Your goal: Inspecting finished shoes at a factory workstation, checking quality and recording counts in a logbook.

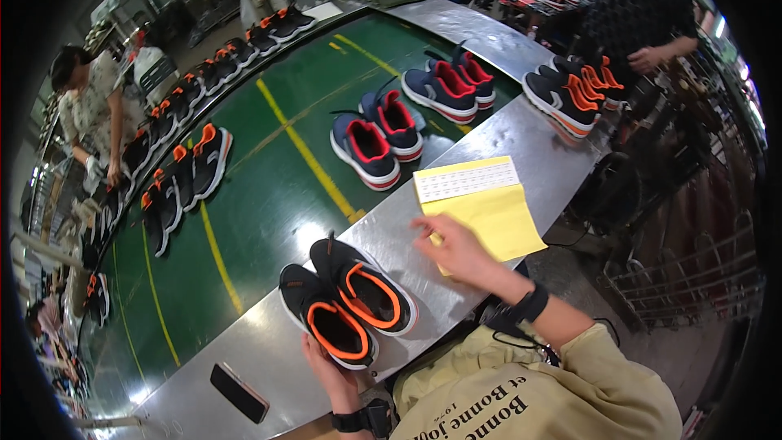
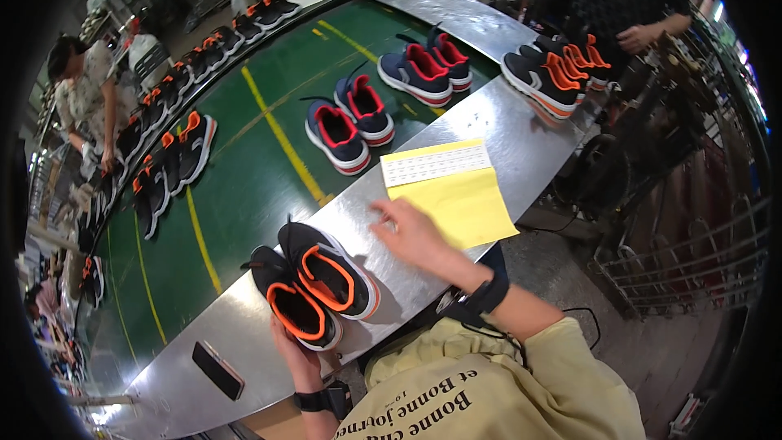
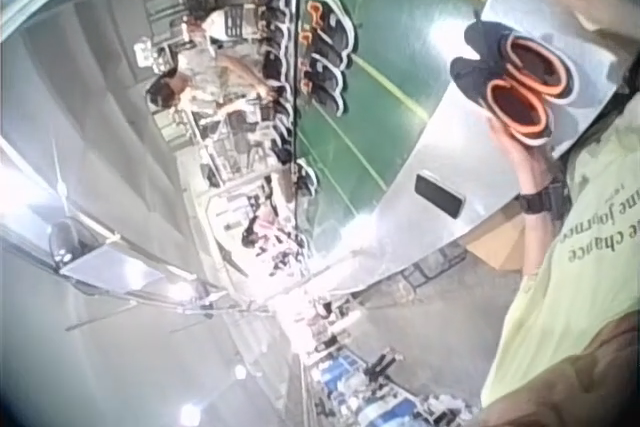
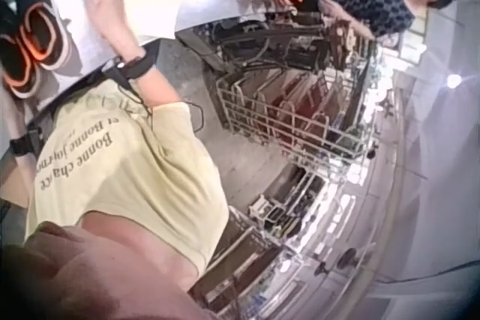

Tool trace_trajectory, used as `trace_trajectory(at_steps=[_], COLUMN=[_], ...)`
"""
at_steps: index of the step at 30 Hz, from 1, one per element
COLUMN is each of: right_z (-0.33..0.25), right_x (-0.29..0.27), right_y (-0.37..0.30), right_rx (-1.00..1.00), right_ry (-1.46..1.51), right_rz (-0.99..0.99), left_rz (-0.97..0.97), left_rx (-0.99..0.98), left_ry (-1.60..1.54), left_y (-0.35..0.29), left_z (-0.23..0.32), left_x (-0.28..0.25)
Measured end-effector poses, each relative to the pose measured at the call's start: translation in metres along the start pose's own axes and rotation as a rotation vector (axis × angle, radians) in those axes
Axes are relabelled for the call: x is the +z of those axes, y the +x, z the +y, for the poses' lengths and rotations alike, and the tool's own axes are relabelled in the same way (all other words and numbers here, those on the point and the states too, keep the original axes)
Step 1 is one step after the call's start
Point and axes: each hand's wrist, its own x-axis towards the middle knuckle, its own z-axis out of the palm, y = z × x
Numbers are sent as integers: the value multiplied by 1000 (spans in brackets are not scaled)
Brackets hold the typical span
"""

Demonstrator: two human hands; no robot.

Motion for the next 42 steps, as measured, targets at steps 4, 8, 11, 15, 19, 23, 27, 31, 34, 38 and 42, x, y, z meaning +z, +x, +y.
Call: trace_trajectory(at_steps=[4, 8, 11, 15, 19, 23, 27, 31, 34, 38, 42], right_z=[32, 58, 89, 147, 150, 142, 123, 117, 98, 86, 77], right_x=[-79, -127, -159, -154, -142, -139, -156, -159, -169, -167, -159], right_y=[6, 17, 26, 35, 41, 40, 26, 21, 20, 14, 11], right_rx=[87, 239, 356, 358, 392, 405, 342, 296, 413, 429, 119], right_ry=[-425, -367, -394, -345, -161, 272, 482, 529, 733, 782, 615], right_rz=[36, 139, 256, 344, 305, 240, 215, 187, 188, 110, 100], left_rz=[208, 16, -359, -984, -1224, -1256, -1274, -1262, -1259, -1260, -1240], left_rx=[515, 863, 636, 773, 781, 983, 923, 956, 989, 1119, 1248], left_ry=[609, 818, 794, 1125, 1426, 1448, 1384, 1326, 1236, 1318, 1271], left_y=[24, 18, 20, 39, 63, 72, 60, 49, 49, 33, 28], left_z=[-3, 82, 113, 79, -9, -71, -83, -64, -54, -32, -28], left_x=[-19, 36, 116, 225, 293, 313, 320, 321, 316, 311, 301])
